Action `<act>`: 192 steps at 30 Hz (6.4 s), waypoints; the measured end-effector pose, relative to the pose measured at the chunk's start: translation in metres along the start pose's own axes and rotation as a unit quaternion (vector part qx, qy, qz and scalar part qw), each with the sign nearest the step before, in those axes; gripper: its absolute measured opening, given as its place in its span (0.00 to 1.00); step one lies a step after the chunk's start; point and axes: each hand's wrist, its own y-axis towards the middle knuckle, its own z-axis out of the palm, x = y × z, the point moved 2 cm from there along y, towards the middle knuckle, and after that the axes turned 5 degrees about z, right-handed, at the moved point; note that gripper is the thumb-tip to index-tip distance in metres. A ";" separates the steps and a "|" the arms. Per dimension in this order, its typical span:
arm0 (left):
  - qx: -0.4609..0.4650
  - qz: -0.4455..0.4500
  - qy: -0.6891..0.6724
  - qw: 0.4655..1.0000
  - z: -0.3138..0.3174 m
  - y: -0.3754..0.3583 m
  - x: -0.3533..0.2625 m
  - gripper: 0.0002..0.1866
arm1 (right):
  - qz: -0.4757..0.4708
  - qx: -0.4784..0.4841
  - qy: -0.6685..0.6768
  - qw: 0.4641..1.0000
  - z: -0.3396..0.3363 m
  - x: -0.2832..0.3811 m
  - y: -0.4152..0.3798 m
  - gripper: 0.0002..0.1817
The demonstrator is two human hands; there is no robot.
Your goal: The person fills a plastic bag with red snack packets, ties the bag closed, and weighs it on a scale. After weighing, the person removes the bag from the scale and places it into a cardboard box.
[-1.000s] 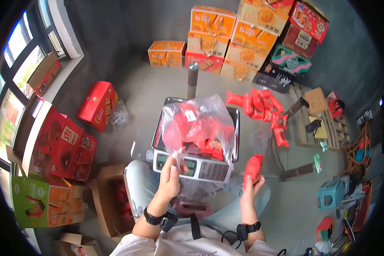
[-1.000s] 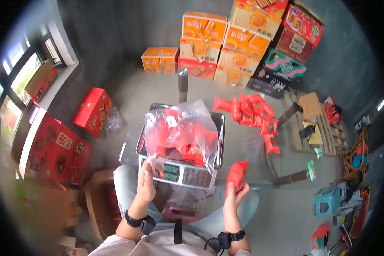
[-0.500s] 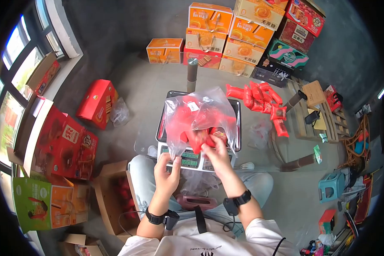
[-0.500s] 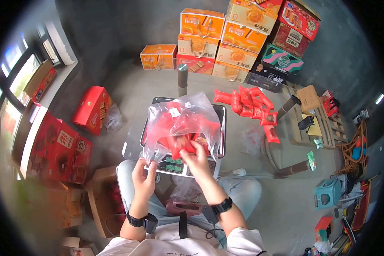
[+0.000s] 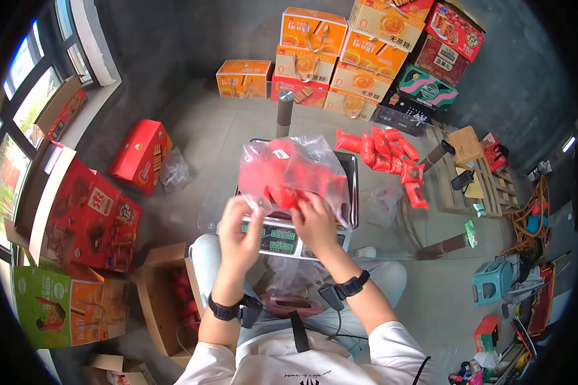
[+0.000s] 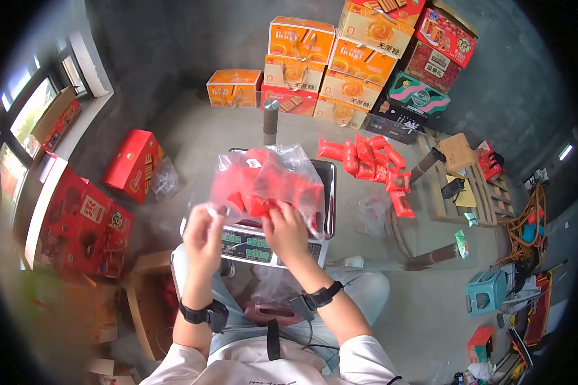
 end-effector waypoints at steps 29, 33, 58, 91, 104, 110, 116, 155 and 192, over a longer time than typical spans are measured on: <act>0.036 -0.133 0.109 0.984 -0.009 0.087 0.046 0.16 | 0.177 -0.165 0.402 0.883 -0.095 -0.097 0.063 0.16; 0.074 -0.118 0.094 0.986 -0.004 0.033 0.049 0.13 | 0.197 -0.186 0.252 0.929 -0.077 -0.073 0.001 0.23; 0.020 -0.063 0.076 0.995 -0.026 -0.024 0.018 0.06 | 0.080 -0.110 0.273 0.952 -0.063 0.011 -0.024 0.12; 0.090 -0.264 -0.093 0.956 0.072 -0.052 0.022 0.19 | 0.264 0.091 0.550 0.787 -0.012 0.007 -0.058 0.12; 0.157 -0.202 -0.035 0.966 0.068 -0.055 0.025 0.09 | 0.280 0.047 0.531 0.798 -0.007 -0.010 -0.071 0.06; 0.164 -0.049 0.067 0.983 0.069 -0.056 0.027 0.05 | 0.287 -0.008 0.528 0.799 -0.004 -0.015 -0.065 0.03; 0.197 0.050 0.227 0.953 0.065 -0.055 0.023 0.06 | 0.298 0.022 0.420 0.857 -0.005 -0.021 -0.056 0.07; 0.062 -0.113 0.238 0.963 0.009 0.155 0.075 0.11 | -0.089 -0.018 -0.025 0.996 -0.097 -0.033 0.129 0.15; 0.198 0.109 0.305 0.925 0.029 0.022 0.145 0.10 | 0.029 0.056 0.017 0.998 0.012 -0.112 0.004 0.13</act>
